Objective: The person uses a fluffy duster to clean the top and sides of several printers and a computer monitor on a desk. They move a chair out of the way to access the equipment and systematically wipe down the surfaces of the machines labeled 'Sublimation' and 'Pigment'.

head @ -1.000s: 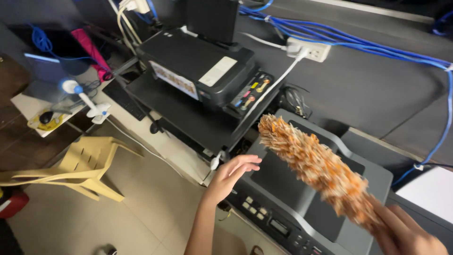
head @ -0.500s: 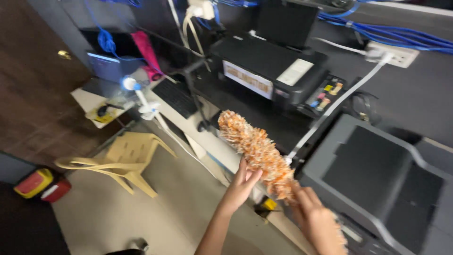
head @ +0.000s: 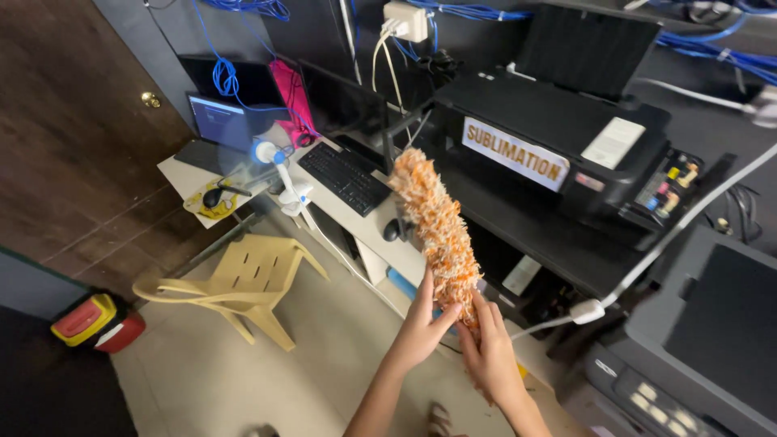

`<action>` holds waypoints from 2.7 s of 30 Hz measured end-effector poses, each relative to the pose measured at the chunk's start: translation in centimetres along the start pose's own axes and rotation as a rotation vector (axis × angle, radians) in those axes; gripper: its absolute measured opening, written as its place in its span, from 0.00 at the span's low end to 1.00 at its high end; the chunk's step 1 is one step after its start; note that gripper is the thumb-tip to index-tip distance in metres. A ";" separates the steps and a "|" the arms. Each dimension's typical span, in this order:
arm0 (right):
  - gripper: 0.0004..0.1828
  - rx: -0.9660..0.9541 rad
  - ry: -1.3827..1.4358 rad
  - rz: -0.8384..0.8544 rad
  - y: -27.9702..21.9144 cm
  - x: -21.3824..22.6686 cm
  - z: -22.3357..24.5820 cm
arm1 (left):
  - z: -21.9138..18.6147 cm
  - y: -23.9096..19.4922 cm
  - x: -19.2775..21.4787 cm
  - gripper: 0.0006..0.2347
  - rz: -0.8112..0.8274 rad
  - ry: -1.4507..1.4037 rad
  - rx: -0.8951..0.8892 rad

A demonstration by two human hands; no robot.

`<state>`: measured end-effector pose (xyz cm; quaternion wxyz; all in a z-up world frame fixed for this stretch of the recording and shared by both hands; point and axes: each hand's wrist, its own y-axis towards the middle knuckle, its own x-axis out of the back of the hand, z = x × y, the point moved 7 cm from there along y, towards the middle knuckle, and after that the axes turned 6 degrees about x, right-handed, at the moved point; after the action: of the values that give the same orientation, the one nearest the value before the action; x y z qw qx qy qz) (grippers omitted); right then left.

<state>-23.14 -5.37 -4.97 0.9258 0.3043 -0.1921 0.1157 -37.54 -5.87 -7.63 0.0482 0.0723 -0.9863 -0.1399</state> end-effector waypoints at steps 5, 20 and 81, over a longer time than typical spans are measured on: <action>0.35 0.106 0.009 -0.021 5.9 -4.5 -0.9 | -0.1 5.2 4.0 0.36 0.007 0.057 -0.002; 0.43 0.103 0.184 -0.198 27.5 -18.1 -3.6 | 0.8 24.5 18.1 0.30 -0.005 0.025 -0.064; 0.18 -0.205 -0.849 -0.588 44.2 -28.8 -3.4 | 9.2 40.3 35.0 0.22 0.676 0.814 -0.249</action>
<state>-62.73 28.74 3.14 0.7849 0.2734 -0.4671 -0.3018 -78.28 29.44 -2.44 0.4766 -0.2070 -0.8323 -0.1931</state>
